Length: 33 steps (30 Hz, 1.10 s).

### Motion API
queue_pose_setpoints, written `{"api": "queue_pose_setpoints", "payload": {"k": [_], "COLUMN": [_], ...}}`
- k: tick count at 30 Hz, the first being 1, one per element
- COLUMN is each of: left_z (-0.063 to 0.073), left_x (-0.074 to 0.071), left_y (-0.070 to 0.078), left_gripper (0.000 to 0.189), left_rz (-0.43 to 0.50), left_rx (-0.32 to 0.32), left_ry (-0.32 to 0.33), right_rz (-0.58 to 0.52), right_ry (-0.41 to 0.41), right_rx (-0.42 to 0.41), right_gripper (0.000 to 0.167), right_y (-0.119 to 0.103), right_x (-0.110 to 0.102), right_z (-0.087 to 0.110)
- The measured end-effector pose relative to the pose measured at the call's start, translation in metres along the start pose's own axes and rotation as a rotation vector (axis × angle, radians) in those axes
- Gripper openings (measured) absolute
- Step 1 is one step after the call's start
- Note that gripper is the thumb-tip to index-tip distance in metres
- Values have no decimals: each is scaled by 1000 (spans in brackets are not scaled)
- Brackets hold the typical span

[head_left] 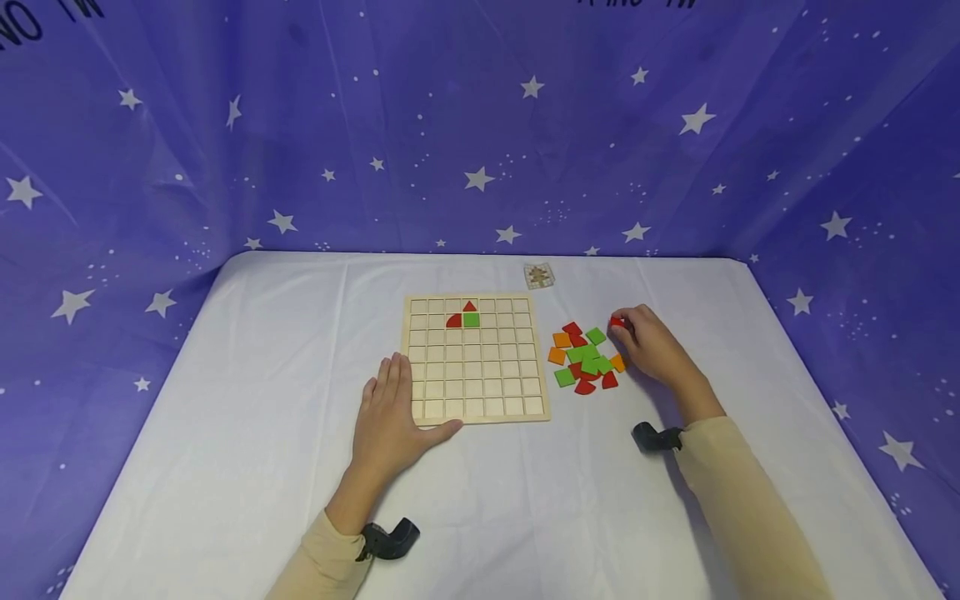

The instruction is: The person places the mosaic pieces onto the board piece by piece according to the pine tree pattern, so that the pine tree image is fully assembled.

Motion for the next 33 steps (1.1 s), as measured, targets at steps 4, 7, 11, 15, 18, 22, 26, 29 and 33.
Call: {"api": "queue_pose_setpoints", "payload": {"k": [4, 7, 11, 15, 18, 22, 26, 29, 33], "left_z": [-1, -1, -1, -1, -1, -1, 0, 0, -1], "left_x": [1, 2, 2, 2, 2, 1, 0, 1, 2], "left_y": [-1, -2, -2, -2, -2, 0, 1, 0, -1], "left_gripper": [134, 134, 134, 133, 133, 133, 132, 132, 133], "left_rz": [8, 10, 11, 9, -1, -4, -5, -7, -8], "left_rx": [-1, -4, -8, -8, -9, -6, -2, -3, -3], "left_ry": [-2, -5, -2, -1, -5, -6, -2, -2, -4], "right_rz": [-23, -40, -52, -34, -2, 54, 92, 124, 168], "right_ry": [4, 5, -4, -34, -73, -118, -134, -140, -139], "right_rx": [-1, -23, -76, -134, -166, -201, -234, -242, -253], "right_gripper": [39, 39, 39, 37, 36, 36, 36, 36, 36], "right_y": [-22, -44, -81, -117, -139, -159, -171, -178, -184], "right_x": [3, 9, 19, 34, 48, 68, 80, 85, 88], "right_z": [-15, -27, -43, -55, -62, -67, -70, -72, -72]}}
Point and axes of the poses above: each hand's wrist, its own z-axis away from the middle knuckle, its own x-axis out of the palm, y = z × x, the point moved 10 cm from there along -z, towards the middle knuckle, and after that the axes turned 2 degrees about -y, right-handed, at the moved point
